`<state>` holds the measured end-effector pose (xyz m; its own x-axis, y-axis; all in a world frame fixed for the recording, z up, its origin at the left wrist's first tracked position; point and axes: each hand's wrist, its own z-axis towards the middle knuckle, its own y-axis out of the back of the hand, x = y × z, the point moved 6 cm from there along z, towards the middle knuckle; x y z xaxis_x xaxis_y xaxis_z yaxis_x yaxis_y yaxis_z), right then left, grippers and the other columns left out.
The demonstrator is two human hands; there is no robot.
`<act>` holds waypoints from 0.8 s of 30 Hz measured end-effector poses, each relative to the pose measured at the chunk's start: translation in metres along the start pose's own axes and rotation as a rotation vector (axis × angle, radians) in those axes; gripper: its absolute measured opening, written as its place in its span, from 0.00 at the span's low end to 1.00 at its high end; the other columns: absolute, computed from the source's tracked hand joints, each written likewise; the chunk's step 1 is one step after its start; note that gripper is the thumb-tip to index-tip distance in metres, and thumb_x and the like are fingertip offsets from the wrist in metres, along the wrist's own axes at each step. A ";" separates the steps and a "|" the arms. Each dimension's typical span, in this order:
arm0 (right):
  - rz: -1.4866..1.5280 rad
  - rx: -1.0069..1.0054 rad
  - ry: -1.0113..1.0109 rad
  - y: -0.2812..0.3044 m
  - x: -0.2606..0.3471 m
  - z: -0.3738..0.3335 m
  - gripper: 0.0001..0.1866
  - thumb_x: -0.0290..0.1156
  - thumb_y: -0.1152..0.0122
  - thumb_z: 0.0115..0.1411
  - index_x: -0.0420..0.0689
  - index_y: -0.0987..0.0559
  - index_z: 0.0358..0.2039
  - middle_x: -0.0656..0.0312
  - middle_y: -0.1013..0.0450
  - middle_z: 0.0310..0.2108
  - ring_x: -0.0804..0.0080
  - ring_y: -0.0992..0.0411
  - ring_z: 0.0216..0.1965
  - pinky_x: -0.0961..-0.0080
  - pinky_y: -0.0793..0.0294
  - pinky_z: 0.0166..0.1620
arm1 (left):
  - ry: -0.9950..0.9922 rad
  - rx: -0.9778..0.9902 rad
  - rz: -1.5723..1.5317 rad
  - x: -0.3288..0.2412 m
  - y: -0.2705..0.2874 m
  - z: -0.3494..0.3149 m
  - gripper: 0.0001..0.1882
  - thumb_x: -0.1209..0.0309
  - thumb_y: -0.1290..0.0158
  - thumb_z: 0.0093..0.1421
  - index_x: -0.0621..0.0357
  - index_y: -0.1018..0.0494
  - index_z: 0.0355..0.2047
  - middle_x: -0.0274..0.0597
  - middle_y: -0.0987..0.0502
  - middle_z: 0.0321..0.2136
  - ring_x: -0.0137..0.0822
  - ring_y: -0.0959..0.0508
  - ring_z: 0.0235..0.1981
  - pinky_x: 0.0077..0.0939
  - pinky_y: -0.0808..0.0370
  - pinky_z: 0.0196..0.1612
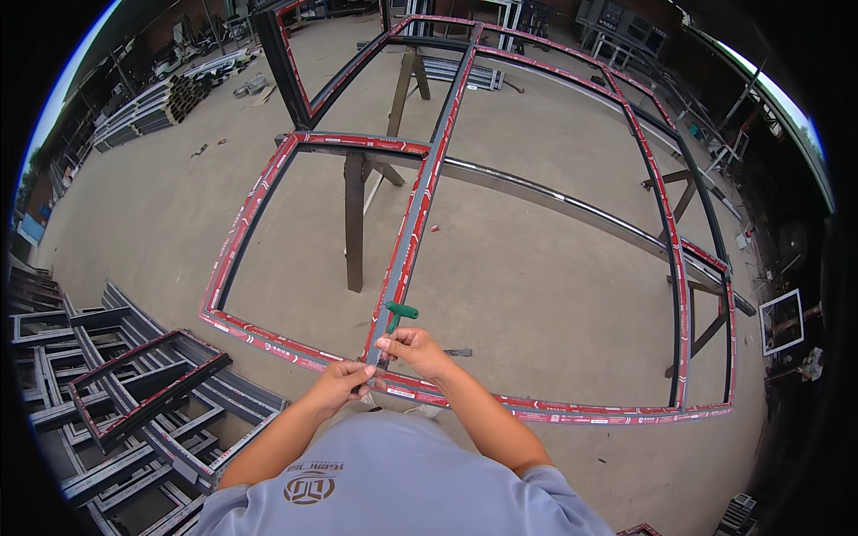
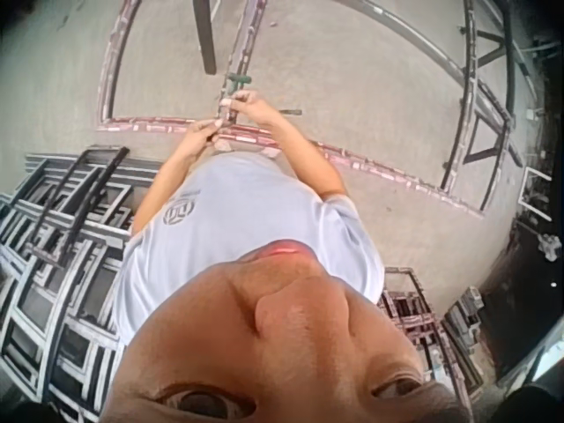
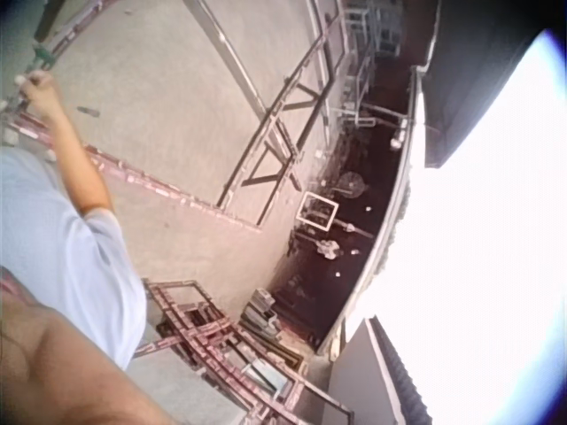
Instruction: The person uses a cordless drill to fasten screws into the corners of a large metal window frame. They then switch to a manual screwdriver to tighten additional fasteners along the frame edges. The work is performed in a workshop with multiple frames visible in the background.
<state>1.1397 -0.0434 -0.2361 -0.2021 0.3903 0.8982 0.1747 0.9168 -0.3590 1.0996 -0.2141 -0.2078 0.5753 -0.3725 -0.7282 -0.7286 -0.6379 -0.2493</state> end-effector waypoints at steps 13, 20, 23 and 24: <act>-0.085 -0.118 -0.001 -0.061 0.003 -0.027 0.16 0.39 0.34 0.69 0.37 0.15 0.43 0.66 0.21 0.33 0.79 0.26 0.37 0.75 0.25 0.47 | -0.060 0.203 -0.026 0.015 0.051 -0.025 0.19 0.59 0.39 0.69 0.64 0.19 0.49 0.41 0.16 0.36 0.21 0.30 0.26 0.15 0.37 0.26; -0.048 -0.261 0.037 -0.114 -0.026 -0.023 0.13 0.36 0.32 0.67 0.37 0.17 0.40 0.63 0.21 0.31 0.77 0.25 0.33 0.77 0.25 0.41 | -0.084 0.241 -0.058 0.039 0.098 -0.041 0.18 0.58 0.40 0.69 0.61 0.18 0.46 0.39 0.17 0.34 0.20 0.31 0.24 0.16 0.37 0.26; -0.051 -0.336 0.051 -0.128 -0.033 -0.019 0.11 0.35 0.31 0.66 0.40 0.19 0.34 0.63 0.21 0.29 0.78 0.26 0.31 0.78 0.26 0.39 | -0.114 0.243 -0.059 0.042 0.109 -0.050 0.19 0.58 0.41 0.70 0.62 0.18 0.49 0.39 0.17 0.34 0.20 0.31 0.24 0.16 0.37 0.26; -0.075 -0.344 0.048 -0.133 -0.033 -0.017 0.11 0.34 0.31 0.66 0.41 0.20 0.34 0.63 0.21 0.29 0.78 0.26 0.30 0.78 0.27 0.38 | -0.116 0.232 -0.065 0.043 0.113 -0.054 0.20 0.58 0.41 0.70 0.63 0.18 0.49 0.39 0.17 0.34 0.20 0.31 0.24 0.16 0.36 0.26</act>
<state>1.1394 -0.1796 -0.2143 -0.1824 0.3110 0.9327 0.4768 0.8576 -0.1928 1.0620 -0.3386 -0.2334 0.5872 -0.2475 -0.7707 -0.7648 -0.4815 -0.4281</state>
